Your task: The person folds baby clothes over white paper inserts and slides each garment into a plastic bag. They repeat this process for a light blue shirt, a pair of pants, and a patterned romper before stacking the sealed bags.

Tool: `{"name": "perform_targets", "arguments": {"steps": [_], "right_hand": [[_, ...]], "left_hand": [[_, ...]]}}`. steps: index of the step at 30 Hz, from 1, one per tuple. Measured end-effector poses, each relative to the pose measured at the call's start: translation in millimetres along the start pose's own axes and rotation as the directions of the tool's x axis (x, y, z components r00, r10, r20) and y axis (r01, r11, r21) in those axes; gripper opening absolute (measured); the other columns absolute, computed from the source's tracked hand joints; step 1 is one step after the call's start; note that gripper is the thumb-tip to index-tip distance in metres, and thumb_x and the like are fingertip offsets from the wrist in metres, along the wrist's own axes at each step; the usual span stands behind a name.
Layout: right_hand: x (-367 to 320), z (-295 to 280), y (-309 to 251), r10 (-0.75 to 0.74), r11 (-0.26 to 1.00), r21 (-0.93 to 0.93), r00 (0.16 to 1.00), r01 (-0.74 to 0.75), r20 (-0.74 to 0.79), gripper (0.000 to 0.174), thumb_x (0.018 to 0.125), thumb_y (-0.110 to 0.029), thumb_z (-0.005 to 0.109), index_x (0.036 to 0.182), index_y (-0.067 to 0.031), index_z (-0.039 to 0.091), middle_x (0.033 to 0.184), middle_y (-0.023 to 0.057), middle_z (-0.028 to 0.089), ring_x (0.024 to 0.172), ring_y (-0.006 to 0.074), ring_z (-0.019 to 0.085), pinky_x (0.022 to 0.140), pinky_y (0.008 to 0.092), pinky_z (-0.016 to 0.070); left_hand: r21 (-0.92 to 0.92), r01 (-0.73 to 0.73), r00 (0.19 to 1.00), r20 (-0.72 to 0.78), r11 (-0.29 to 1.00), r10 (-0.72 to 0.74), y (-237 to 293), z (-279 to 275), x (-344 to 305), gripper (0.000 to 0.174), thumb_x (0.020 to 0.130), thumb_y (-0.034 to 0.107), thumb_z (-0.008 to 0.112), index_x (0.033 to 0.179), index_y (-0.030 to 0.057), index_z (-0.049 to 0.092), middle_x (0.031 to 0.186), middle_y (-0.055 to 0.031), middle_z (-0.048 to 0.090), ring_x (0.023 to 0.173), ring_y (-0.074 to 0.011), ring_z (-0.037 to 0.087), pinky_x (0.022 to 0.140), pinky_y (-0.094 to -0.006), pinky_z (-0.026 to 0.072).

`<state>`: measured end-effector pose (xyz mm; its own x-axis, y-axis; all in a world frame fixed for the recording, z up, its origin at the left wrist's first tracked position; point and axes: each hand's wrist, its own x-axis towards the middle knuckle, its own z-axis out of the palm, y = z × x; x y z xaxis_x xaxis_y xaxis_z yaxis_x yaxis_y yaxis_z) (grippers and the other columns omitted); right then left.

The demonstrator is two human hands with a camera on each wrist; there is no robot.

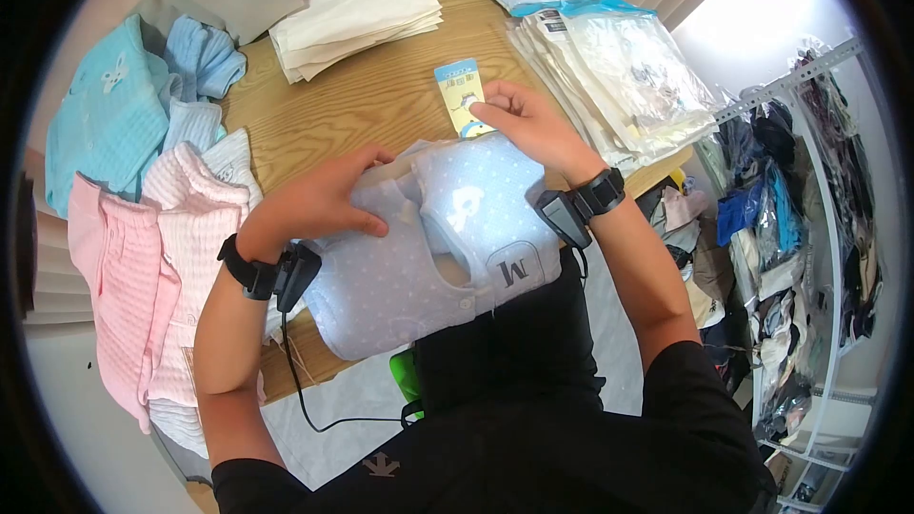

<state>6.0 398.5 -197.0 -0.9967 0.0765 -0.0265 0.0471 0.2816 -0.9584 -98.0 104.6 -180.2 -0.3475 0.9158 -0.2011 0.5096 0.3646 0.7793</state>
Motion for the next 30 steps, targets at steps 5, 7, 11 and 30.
{"name": "perform_targets", "arguments": {"steps": [5,7,11,30], "right_hand": [[-4.2,-4.9,-9.2,-0.032,0.993,-0.114,0.996,0.041,0.082,0.021,0.1,-0.013,0.062,0.117,-0.0007,0.063,0.1,0.0002,0.071,0.084,0.0032,0.063,0.074,0.02,0.0497],[-8.7,0.7,-20.0,-0.032,0.982,-0.182,0.997,0.045,0.074,0.02,0.1,-0.015,0.063,0.114,-0.0005,0.064,0.094,-0.0014,0.069,0.079,0.0024,0.06,0.07,0.0204,0.0478],[-2.2,-5.8,-27.8,0.089,0.912,-0.408,0.988,-0.031,0.125,0.025,0.099,-0.022,0.063,0.109,0.0011,0.065,0.081,0.0018,0.064,0.074,0.0086,0.054,0.068,0.0282,0.0461],[6.7,-4.9,-45.5,0.319,0.831,-0.529,0.927,-0.172,0.198,0.048,0.104,-0.041,0.051,0.119,0.0024,0.065,0.103,0.0107,0.068,0.094,0.0177,0.059,0.086,0.0309,0.0461]], "left_hand": [[-0.003,-0.009,1.0,0.005,1.0,0.009,2.5,0.1,-0.9,0.073,0.072,0.019,0.085,0.134,0.0048,0.049,0.125,-0.0186,0.062,0.119,-0.0324,0.058,0.1,-0.0371,0.0438],[0.009,0.01,1.0,0.004,1.0,-0.01,4.4,0.1,-1.0,0.073,0.072,0.019,0.085,0.134,0.0048,0.049,0.125,-0.0183,0.061,0.119,-0.0324,0.058,0.1,-0.0372,0.0439],[0.024,0.004,1.0,-0.008,1.0,-0.004,4.5,0.6,-1.3,0.072,0.072,0.019,0.085,0.133,0.0047,0.049,0.124,-0.0179,0.062,0.118,-0.0324,0.058,0.099,-0.0373,0.0442],[0.017,-0.061,0.998,-0.024,0.998,0.062,0.8,3.0,-0.7,0.068,0.073,0.018,0.084,0.13,0.0047,0.049,0.118,-0.0187,0.063,0.113,-0.0325,0.06,0.096,-0.0373,0.0451]]}}
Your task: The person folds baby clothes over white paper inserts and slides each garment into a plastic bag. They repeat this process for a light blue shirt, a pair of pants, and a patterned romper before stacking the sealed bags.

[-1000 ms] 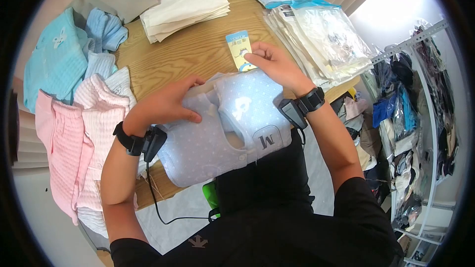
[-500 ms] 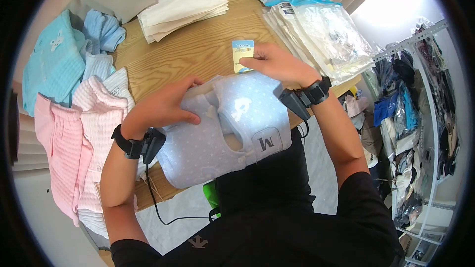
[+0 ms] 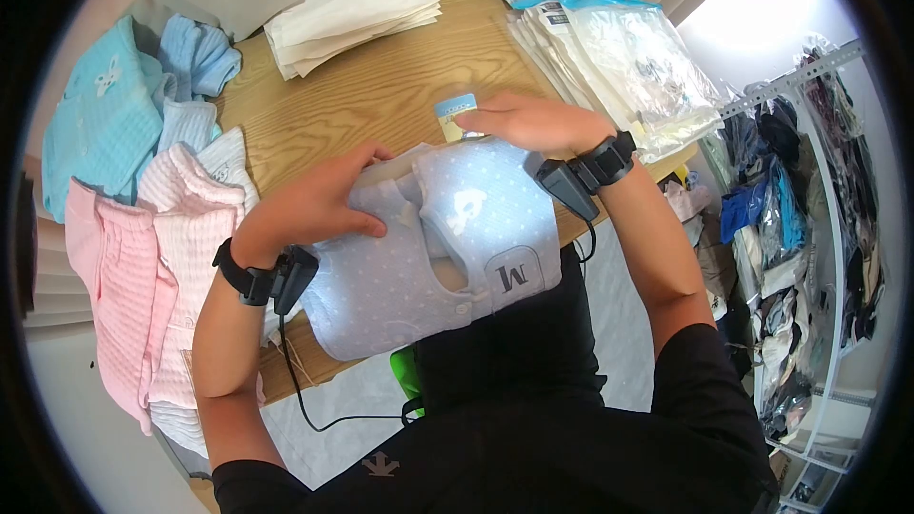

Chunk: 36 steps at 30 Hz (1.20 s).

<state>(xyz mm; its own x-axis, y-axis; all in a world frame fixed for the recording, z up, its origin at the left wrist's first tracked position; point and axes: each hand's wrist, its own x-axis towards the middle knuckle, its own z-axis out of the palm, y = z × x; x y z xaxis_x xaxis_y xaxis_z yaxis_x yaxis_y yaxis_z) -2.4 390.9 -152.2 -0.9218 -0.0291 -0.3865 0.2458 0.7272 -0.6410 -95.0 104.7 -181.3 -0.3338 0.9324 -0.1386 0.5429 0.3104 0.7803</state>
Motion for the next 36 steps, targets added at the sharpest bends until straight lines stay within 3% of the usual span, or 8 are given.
{"name": "perform_targets", "arguments": {"steps": [5,11,17,20,23,29,32,36], "right_hand": [[-0.7,2.9,-17.9,0.135,0.99,-0.029,0.991,-0.135,-0.02,0.053,0.105,-0.046,0.047,0.125,0.001,0.064,0.111,0.014,0.067,0.1,0.0199,0.059,0.09,0.0315,0.0456],[16.4,4.4,-3.3,-0.175,0.976,-0.1,0.968,0.195,0.18,0.041,0.107,-0.035,0.048,0.113,0.0009,0.067,0.103,0.0082,0.067,0.094,0.0186,0.059,0.086,0.031,0.0468],[18.6,11.6,-0.4,-0.354,0.924,0.172,0.934,0.341,0.051,0.034,0.107,-0.027,0.048,0.103,0.0023,0.065,0.092,0.0108,0.066,0.087,0.0182,0.06,0.081,0.0319,0.0476],[20.9,10.5,-2.6,-0.441,0.888,-0.086,0.89,0.451,0.111,0.035,0.106,-0.027,0.048,0.104,0.0031,0.065,0.097,0.0107,0.066,0.089,0.0199,0.061,0.082,0.032,0.0474],[10.2,12.7,-22.8,-0.195,0.956,-0.182,0.961,0.231,0.197,0.035,0.106,-0.026,0.049,0.104,0.0046,0.066,0.107,0.0113,0.066,0.091,0.022,0.061,0.083,0.0325,0.0472],[0.2,21.9,-9.6,-0.546,0.808,-0.306,0.835,0.503,-0.069,0.051,0.097,-0.031,0.064,0.135,0.0012,0.054,0.122,0.0157,0.064,0.113,0.0291,0.061,0.099,0.0351,0.046],[-7.8,22.5,11.6,-0.463,0.885,-0.1,0.878,0.454,-0.117,0.076,0.087,-0.037,0.076,0.146,-0.001,0.044,0.124,0.0167,0.063,0.124,0.0312,0.057,0.106,0.0368,0.0432],[-6.3,15.4,4.8,-0.327,0.938,-0.094,0.941,0.335,0.084,0.075,0.08,-0.043,0.082,0.133,0.0027,0.056,0.113,0.017,0.067,0.108,0.0267,0.062,0.093,0.0354,0.0483]], "left_hand": [[0.012,-0.041,0.999,-0.029,0.999,0.041,-1.1,1.1,-1.3,0.067,0.074,0.015,0.082,0.131,0.0041,0.049,0.119,-0.0184,0.062,0.113,-0.0324,0.06,0.096,-0.0373,0.045],[-0.001,-0.021,1.0,-0.013,1.0,0.021,0.4,0.0,-0.8,0.068,0.074,0.015,0.083,0.132,0.0035,0.049,0.121,-0.0184,0.062,0.115,-0.0326,0.059,0.097,-0.037,0.0447],[0.01,-0.071,0.996,-0.046,0.997,0.071,-2.5,1.1,-1.2,0.069,0.074,0.015,0.083,0.132,0.0035,0.05,0.122,-0.0188,0.062,0.116,-0.0327,0.059,0.098,-0.0374,0.0447],[0.026,-0.024,1.0,-0.015,0.999,0.024,1.8,-0.6,-0.2,0.069,0.074,0.015,0.082,0.133,0.0032,0.049,0.123,-0.0192,0.062,0.117,-0.0327,0.059,0.098,-0.0377,0.0447],[0.016,-0.008,1.0,-0.001,1.0,0.008,4.0,-2.2,-0.5,0.07,0.074,0.016,0.082,0.135,0.0031,0.049,0.124,-0.0196,0.062,0.117,-0.0328,0.059,0.099,-0.0378,0.0445],[-0.009,0.04,0.999,-0.006,0.999,-0.04,0.3,-1.4,0.6,0.069,0.078,0.019,0.079,0.137,0.0037,0.048,0.124,-0.02,0.062,0.117,-0.033,0.059,0.1,-0.038,0.0449],[0.015,0.065,0.998,-0.002,0.998,-0.065,-4.1,-4.0,2.2,0.067,0.08,0.02,0.078,0.138,0.0039,0.049,0.125,-0.019,0.062,0.117,-0.0319,0.06,0.101,-0.0376,0.0451],[-0.084,-0.011,1.0,0.003,0.996,0.011,-10.3,-6.9,5.2,0.066,0.08,0.022,0.079,0.137,0.0055,0.051,0.126,-0.0166,0.063,0.115,-0.0287,0.06,0.1,-0.0358,0.0457]]}}
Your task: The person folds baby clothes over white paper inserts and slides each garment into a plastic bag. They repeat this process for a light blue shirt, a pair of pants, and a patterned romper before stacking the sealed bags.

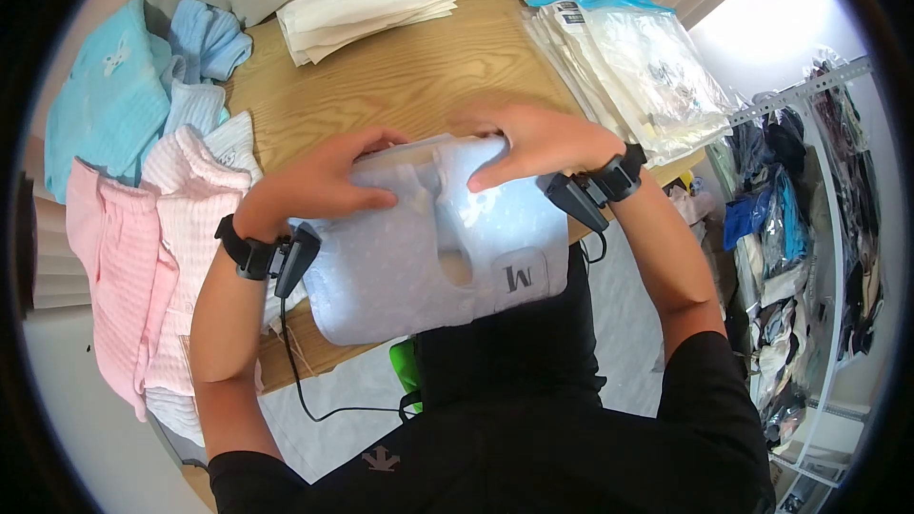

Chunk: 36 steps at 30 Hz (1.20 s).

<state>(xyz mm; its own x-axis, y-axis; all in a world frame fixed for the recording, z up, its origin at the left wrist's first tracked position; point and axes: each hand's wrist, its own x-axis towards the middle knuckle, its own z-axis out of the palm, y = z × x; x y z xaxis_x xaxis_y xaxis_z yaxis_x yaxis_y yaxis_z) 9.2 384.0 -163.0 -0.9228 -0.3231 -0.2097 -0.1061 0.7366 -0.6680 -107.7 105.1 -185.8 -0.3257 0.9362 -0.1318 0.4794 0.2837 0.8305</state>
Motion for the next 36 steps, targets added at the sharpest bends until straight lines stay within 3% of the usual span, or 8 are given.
{"name": "perform_targets", "arguments": {"steps": [8,14,17,19,23,29,34,36], "right_hand": [[1.7,0.3,-9.1,-0.023,1.0,-0.01,0.999,0.024,0.046,0.044,0.084,-0.032,0.08,0.103,0.0044,0.064,0.085,0.0114,0.061,0.079,0.0191,0.056,0.073,0.0317,0.0458],[-40.5,-27.7,-72.7,-0.135,0.976,-0.218,0.862,0.03,-0.488,0.033,0.074,-0.013,0.079,0.102,-0.003,0.065,0.094,0.0123,0.063,0.087,0.0293,0.06,0.076,0.0375,0.0473],[-51.5,-19.4,-88.7,-0.414,0.84,-0.542,0.688,0.036,-0.596,0.036,0.061,0.002,0.071,0.093,-0.0072,0.058,0.088,0.0096,0.054,0.087,0.0298,0.056,0.075,0.0392,0.0419],[-51.4,3.2,-58.4,-0.378,0.765,-0.638,0.743,-0.086,-0.553,0.039,0.062,0.003,0.069,0.097,-0.0085,0.057,0.092,0.0083,0.055,0.091,0.0294,0.055,0.078,0.0395,0.0406],[-51.4,52.1,3.6,-0.152,0.662,-0.712,0.889,-0.233,-0.432,0.04,0.065,0.005,0.065,0.101,-0.01,0.055,0.103,0.007,0.055,0.101,0.0293,0.053,0.084,0.0405,0.0388],[-84.4,51.6,-15.8,-0.066,0.905,-0.406,0.902,-0.125,-0.426,0.038,0.077,0.0,0.067,0.112,-0.0094,0.057,0.118,0.012,0.054,0.112,0.0327,0.05,0.095,0.041,0.0395],[-79.5,54.7,-8.2,-0.026,0.968,-0.186,0.665,-0.171,-0.747,0.034,0.088,-0.017,0.072,0.118,-0.0059,0.059,0.124,0.0134,0.056,0.116,0.0338,0.051,0.1,0.0413,0.04],[-73.8,50.5,11.0,0.022,0.982,-0.108,0.656,-0.156,-0.755,0.035,0.091,-0.022,0.072,0.118,-0.0047,0.06,0.124,0.015,0.057,0.113,0.0337,0.053,0.099,0.0415,0.0422]], "left_hand": [[0.27,0.225,0.959,0.109,0.936,-0.262,3.5,-39.2,-23.1,0.06,0.072,0.024,0.082,0.124,0.0024,0.062,0.114,-0.0169,0.067,0.105,-0.0234,0.063,0.092,-0.0353,0.0496],[0.467,-0.09,0.772,-0.525,0.879,0.359,73.7,-46.4,-53.0,0.037,0.069,-0.002,0.066,0.105,0.0011,0.064,0.091,-0.01,0.067,0.084,-0.0189,0.066,0.079,-0.0288,0.0514],[0.654,-0.037,0.704,-0.519,0.756,0.484,97.8,-23.2,-55.0,0.034,0.063,-0.009,0.067,0.094,0.0034,0.059,0.086,-0.0099,0.061,0.082,-0.0242,0.064,0.074,-0.0331,0.0516],[0.744,-0.024,0.721,-0.449,0.667,0.527,92.7,0.8,-40.1,0.032,0.062,-0.009,0.067,0.086,0.0054,0.053,0.085,-0.0121,0.054,0.082,-0.0338,0.059,0.07,-0.0412,0.0489],[0.751,-0.063,0.88,-0.269,0.657,0.391,55.8,63.8,-12.2,0.026,0.07,0.0,0.065,0.093,0.0059,0.053,0.088,-0.0114,0.053,0.086,-0.0332,0.058,0.073,-0.0435,0.0491],[0.271,-0.257,0.947,-0.123,0.928,0.298,39.8,21.0,-28.8,0.045,0.081,0.025,0.078,0.115,0.0022,0.059,0.108,-0.0163,0.06,0.098,-0.0308,0.062,0.088,-0.0381,0.0507],[0.079,0.41,0.816,-0.477,0.908,-0.327,-1.4,-19.2,-8.8,0.059,0.085,0.037,0.079,0.126,-0.0001,0.057,0.111,-0.013,0.063,0.098,-0.0206,0.06,0.087,-0.0348,0.0507],[0.059,0.42,0.822,-0.449,0.906,-0.351,-18.3,-21.5,-2.5,0.056,0.086,0.036,0.078,0.124,-0.0011,0.06,0.107,-0.0123,0.064,0.096,-0.0192,0.061,0.084,-0.0333,0.0508]]}}
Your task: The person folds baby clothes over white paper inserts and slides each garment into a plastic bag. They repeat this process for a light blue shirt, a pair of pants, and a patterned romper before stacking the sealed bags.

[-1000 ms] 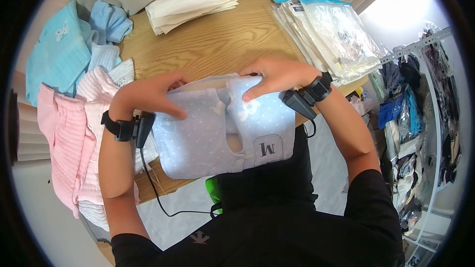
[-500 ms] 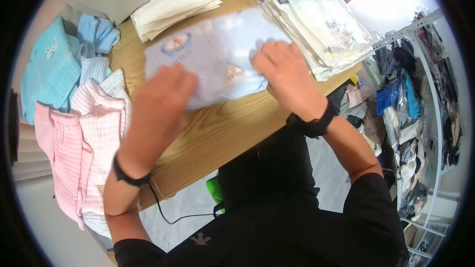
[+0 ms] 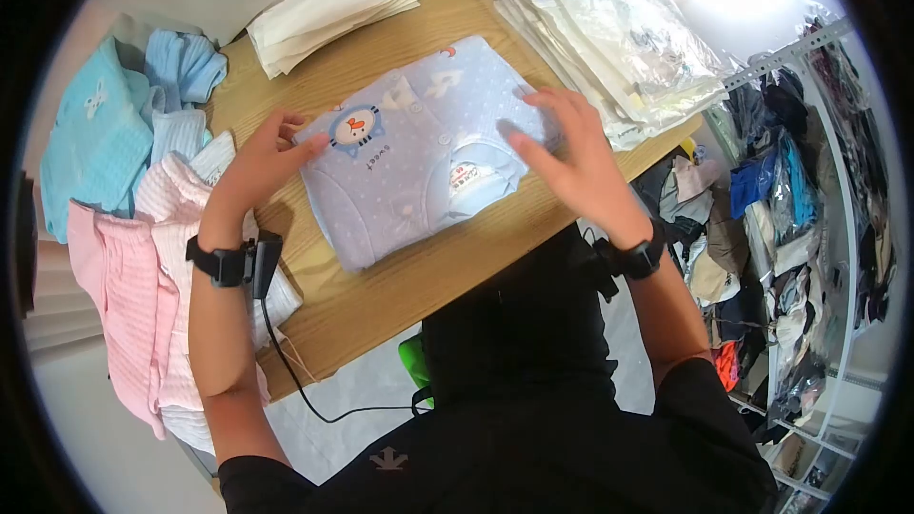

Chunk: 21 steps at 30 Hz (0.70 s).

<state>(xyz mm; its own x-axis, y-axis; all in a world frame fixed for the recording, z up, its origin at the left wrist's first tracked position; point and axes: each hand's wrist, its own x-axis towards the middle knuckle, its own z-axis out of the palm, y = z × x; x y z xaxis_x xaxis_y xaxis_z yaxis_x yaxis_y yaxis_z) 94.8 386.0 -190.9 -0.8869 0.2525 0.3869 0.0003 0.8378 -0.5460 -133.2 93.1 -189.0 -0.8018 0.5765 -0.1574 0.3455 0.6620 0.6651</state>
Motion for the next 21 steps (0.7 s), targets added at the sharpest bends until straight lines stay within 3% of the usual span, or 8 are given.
{"name": "perform_targets", "arguments": {"steps": [3,6,9,12,13,15,18,21], "right_hand": [[10.6,7.9,1.8,0.24,0.941,0.209,0.961,-0.265,0.135,0.035,0.092,-0.026,0.071,0.117,-0.0038,0.06,0.117,0.0168,0.058,0.102,0.0326,0.059,0.091,0.0388,0.0473],[7.6,13.8,15.4,0.088,0.996,0.002,0.987,-0.089,0.135,0.036,0.092,-0.028,0.071,0.115,-0.0031,0.06,0.115,0.0172,0.058,0.09,0.0281,0.062,0.081,0.0369,0.0502],[15.2,5.9,17.0,0.138,0.99,-0.066,0.955,-0.125,0.261,0.038,0.092,-0.032,0.072,0.114,-0.0035,0.059,0.108,0.0156,0.06,0.087,0.0249,0.063,0.078,0.0369,0.0506],[49.8,-2.2,2.9,0.297,0.955,-0.082,0.926,-0.286,0.231,0.042,0.091,-0.036,0.073,0.113,-0.0028,0.061,0.098,0.0144,0.063,0.088,0.0231,0.063,0.078,0.0365,0.0504],[59.0,6.9,13.4,0.242,0.97,-0.026,0.957,-0.241,0.16,0.043,0.091,-0.037,0.072,0.114,-0.0023,0.061,0.096,0.0135,0.063,0.087,0.0223,0.062,0.077,0.0358,0.0502],[74.6,25.8,42.8,0.137,0.988,0.069,0.991,-0.137,0.002,0.045,0.091,-0.039,0.072,0.114,-0.0012,0.063,0.091,0.0119,0.065,0.085,0.0206,0.062,0.076,0.0345,0.05],[94.4,23.5,52.4,0.324,0.927,0.044,0.852,-0.374,0.41,0.061,0.092,-0.041,0.071,0.136,-0.0001,0.056,0.099,0.0099,0.067,0.088,0.0165,0.06,0.076,0.0299,0.0519],[77.7,25.6,51.8,0.276,0.923,0.16,0.89,-0.351,0.363,0.053,0.093,-0.037,0.069,0.129,0.0011,0.06,0.089,0.0089,0.066,0.08,0.0157,0.06,0.072,0.0329,0.0495]], "left_hand": [[-0.033,-0.042,0.999,0.004,0.999,0.042,-32.5,10.4,18.0,0.051,0.086,0.033,0.079,0.12,-0.0027,0.063,0.101,-0.0109,0.067,0.09,-0.0179,0.061,0.08,-0.0313,0.051],[-0.155,-0.03,0.999,0.014,0.987,0.032,-37.4,5.6,21.3,0.044,0.088,0.028,0.078,0.116,-0.0034,0.066,0.098,-0.0096,0.069,0.085,-0.0159,0.062,0.075,-0.0291,0.0511],[-0.339,0.002,1.0,0.023,0.941,0.006,-47.3,4.8,29.1,0.04,0.089,0.024,0.077,0.117,-0.0026,0.066,0.096,-0.0085,0.069,0.081,-0.0135,0.062,0.071,-0.0269,0.0507],[-0.437,-0.012,1.0,-0.021,0.9,0.003,-49.4,5.5,29.2,0.038,0.091,0.021,0.075,0.119,-0.0018,0.065,0.094,-0.0075,0.069,0.078,-0.0115,0.061,0.069,-0.0249,0.0502],[-0.455,-0.026,0.999,-0.043,0.89,0.007,-47.2,5.6,29.4,0.037,0.091,0.019,0.075,0.12,-0.0016,0.064,0.092,-0.0072,0.069,0.076,-0.0109,0.061,0.069,-0.0243,0.0501],[-0.388,-0.02,0.998,-0.057,0.922,-0.003,-49.9,2.5,31.0,0.037,0.091,0.024,0.075,0.117,-0.0007,0.064,0.09,-0.0066,0.069,0.074,-0.0109,0.06,0.067,-0.0239,0.05],[-0.205,0.149,0.989,0.012,0.967,-0.149,-38.6,-11.0,23.5,0.039,0.091,0.033,0.075,0.108,0.0011,0.064,0.088,-0.0059,0.068,0.072,-0.0108,0.061,0.065,-0.0237,0.0497],[-0.151,0.293,0.939,0.234,0.944,-0.253,-22.4,-33.0,8.3,0.041,0.089,0.042,0.075,0.097,0.0035,0.063,0.084,-0.0053,0.068,0.068,-0.011,0.062,0.06,-0.0239,0.0491]]}}
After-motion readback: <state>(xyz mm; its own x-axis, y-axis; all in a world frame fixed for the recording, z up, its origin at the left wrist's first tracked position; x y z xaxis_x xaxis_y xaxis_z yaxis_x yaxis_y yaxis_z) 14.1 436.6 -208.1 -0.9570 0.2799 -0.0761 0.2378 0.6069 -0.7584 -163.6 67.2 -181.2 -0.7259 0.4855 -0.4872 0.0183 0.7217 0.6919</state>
